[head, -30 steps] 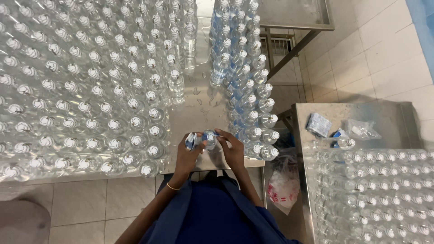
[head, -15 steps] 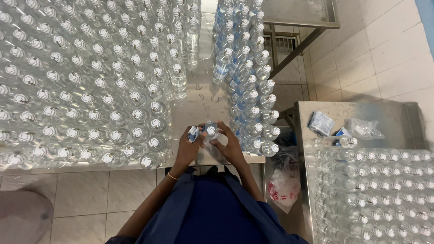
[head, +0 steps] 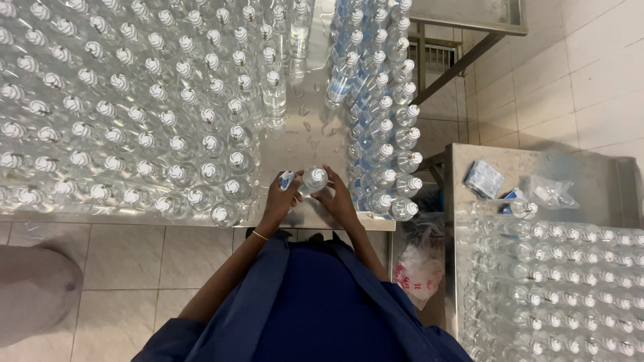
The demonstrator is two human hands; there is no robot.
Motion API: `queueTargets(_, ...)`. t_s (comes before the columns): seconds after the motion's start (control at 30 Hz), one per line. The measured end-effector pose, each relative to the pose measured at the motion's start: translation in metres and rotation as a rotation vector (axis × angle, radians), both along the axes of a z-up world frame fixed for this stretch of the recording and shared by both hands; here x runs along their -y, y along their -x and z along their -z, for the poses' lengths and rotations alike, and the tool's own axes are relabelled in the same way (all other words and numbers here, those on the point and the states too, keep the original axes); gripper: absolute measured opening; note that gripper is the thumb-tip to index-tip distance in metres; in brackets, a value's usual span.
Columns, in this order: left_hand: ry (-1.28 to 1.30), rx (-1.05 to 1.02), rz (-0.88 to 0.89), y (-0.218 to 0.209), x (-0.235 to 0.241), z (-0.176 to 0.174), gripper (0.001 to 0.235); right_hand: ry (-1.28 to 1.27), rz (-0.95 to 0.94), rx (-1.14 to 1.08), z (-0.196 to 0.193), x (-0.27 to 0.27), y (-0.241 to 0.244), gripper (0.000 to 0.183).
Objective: The person repeatedly picks up clear plastic bottles from a metal table, applies a small rectangular label to each bottle, and places the labeled bottles back into a grid arrangement. The task is performed continuously by hand without any visible tools.
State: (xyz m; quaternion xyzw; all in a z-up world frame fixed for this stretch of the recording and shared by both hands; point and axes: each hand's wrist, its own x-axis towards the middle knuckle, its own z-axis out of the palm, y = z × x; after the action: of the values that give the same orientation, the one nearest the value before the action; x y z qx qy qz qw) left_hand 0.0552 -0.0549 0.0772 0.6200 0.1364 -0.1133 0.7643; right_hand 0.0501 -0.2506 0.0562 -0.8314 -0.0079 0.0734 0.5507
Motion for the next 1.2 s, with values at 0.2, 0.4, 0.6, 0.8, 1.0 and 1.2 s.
queueTargets(0.2, 0.017, -0.029, -0.056, 0.015, -0.004, 0.015, 0.022, -0.059, 0.033, 0.068, -0.019, -0.006, 0.007, 0.117)
queueTargets(0.4, -0.061, -0.079, -0.035, 0.017, -0.001, 0.018, 0.028, -0.048, 0.006, -0.068, -0.012, -0.011, 0.006, 0.116)
queueTargets(0.6, -0.110, -0.102, -0.011, 0.012, 0.001, 0.049, 0.022, -0.065, 0.021, -0.114, 0.012, -0.008, 0.001, 0.114)
queueTargets(0.8, -0.069, -0.126, -0.017, 0.010, -0.002, 0.070, 0.023, -0.109, 0.058, -0.132, 0.022, -0.012, -0.002, 0.109)
queueTargets(1.0, -0.079, -0.145, -0.033, 0.006, -0.002, 0.090, 0.022, -0.193, 0.118, -0.128, 0.026, -0.021, -0.001, 0.105)
queueTargets(1.2, -0.215, -0.081, 0.000, 0.009, -0.005, 0.087, 0.025, -0.201, 0.097, -0.108, 0.049, -0.011, -0.003, 0.105)
